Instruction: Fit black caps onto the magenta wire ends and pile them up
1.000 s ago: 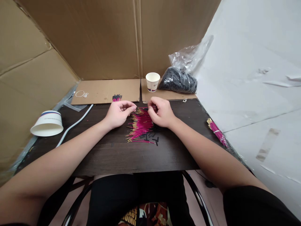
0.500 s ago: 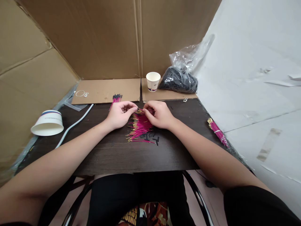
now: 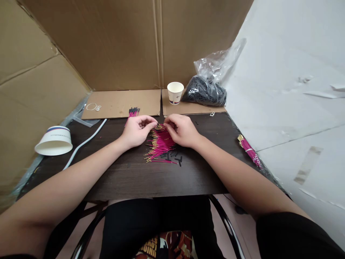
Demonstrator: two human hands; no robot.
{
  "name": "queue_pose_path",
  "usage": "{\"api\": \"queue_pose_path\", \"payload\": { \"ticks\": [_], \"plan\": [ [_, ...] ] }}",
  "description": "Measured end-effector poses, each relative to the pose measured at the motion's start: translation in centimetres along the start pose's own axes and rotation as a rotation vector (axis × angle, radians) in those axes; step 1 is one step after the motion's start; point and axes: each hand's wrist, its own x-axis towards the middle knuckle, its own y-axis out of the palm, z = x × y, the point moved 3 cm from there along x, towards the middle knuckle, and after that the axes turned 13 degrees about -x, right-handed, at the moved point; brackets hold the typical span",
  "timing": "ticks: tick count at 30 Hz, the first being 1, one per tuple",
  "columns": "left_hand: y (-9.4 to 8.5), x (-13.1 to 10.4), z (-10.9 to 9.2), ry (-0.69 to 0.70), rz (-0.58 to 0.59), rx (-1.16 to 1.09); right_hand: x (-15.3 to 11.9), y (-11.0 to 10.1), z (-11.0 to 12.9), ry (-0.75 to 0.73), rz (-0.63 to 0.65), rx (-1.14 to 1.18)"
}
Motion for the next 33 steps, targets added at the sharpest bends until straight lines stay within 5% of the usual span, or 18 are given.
{"api": "queue_pose_path", "payload": {
  "ticks": [9,19,33],
  "plan": [
    [0.1,0.0,0.0,-0.015,0.007,-0.021,-0.1,0.0,0.3,-0.070,-0.037,-0.026],
    [0.3,-0.5,-0.8,0.067,0.007,0.075,-0.2,0.2,0.2,0.063,0.004,0.056],
    [0.3,-0.5,-0.8,-0.005,-0.024,-0.053,0.0,0.4,-0.3,0.258,-0.061,0.201]
  ]
}}
